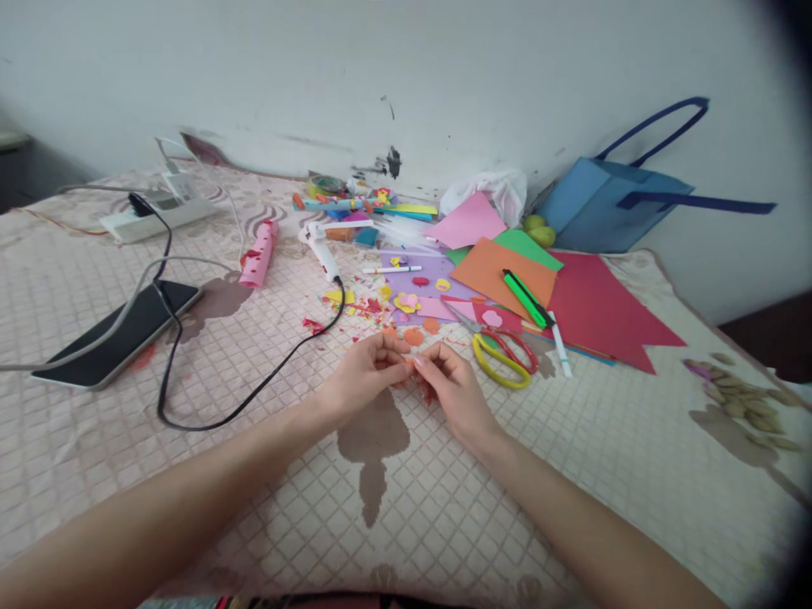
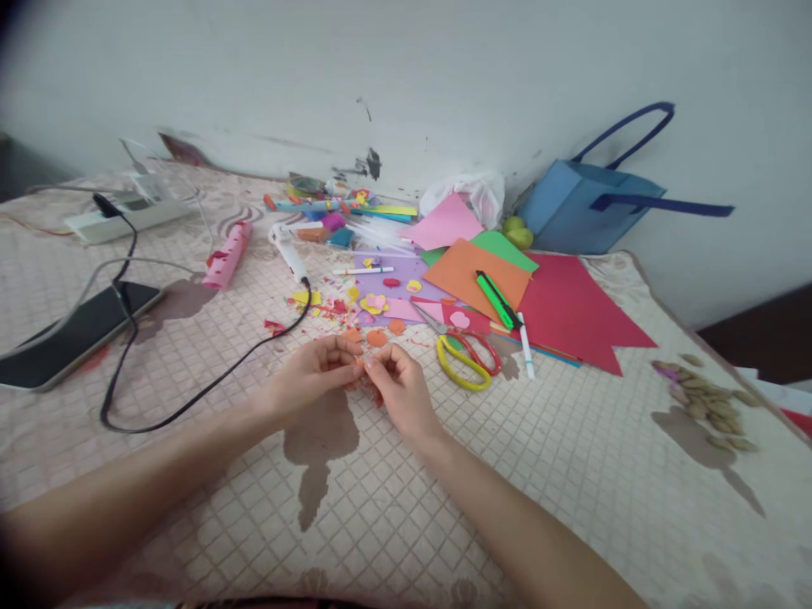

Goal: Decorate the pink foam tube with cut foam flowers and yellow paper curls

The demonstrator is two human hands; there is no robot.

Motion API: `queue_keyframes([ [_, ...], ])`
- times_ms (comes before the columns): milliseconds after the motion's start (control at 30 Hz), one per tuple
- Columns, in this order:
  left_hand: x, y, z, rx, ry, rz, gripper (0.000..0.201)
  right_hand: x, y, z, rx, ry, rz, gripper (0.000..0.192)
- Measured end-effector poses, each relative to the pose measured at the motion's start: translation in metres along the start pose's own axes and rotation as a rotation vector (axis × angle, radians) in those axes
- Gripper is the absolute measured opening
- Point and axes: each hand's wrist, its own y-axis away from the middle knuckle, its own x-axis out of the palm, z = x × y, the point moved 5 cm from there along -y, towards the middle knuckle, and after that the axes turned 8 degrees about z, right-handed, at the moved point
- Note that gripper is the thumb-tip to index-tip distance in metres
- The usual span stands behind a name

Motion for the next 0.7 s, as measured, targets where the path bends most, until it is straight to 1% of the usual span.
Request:
queue_keyframes([
  [167, 0.003, 0.001, -0.005, 0.069, -0.068, 0.017, 0.035, 0.001, -0.001, -0.002, 0.02, 0.028, 0.043, 0.021],
  [233, 0.003, 0.002, -0.007, 0.068, -0.067, 0.021, 0.036, -0.001, -0.002, -0.002, 0.028, 0.037, 0.062, 0.021],
  [300, 0.001, 0.002, -0.007, 0.043, -0.04, 0.025, 0.037, -0.005, -0.002, 0.003, 0.002, 0.078, 0.081, 0.019],
  [400, -0.001, 0.001, -0.006, -0.021, 0.057, 0.058, 0.04, -0.011, -0.002, 0.019, -0.145, 0.201, 0.112, 0.007],
  [500, 0.0, 0.002, -0.005, -0.113, 0.222, 0.113, 0.045, -0.013, 0.0, 0.034, -0.33, 0.397, 0.189, 0.023],
  [600, 0.003, 0.005, -0.004, -0.243, 0.346, 0.169, 0.044, -0.011, 0.003, 0.043, -0.47, 0.593, 0.244, 0.021],
  [700, 0.005, 0.006, -0.001, -0.313, 0.331, 0.232, 0.04, -0.011, 0.005, 0.045, -0.522, 0.659, 0.255, 0.017],
])
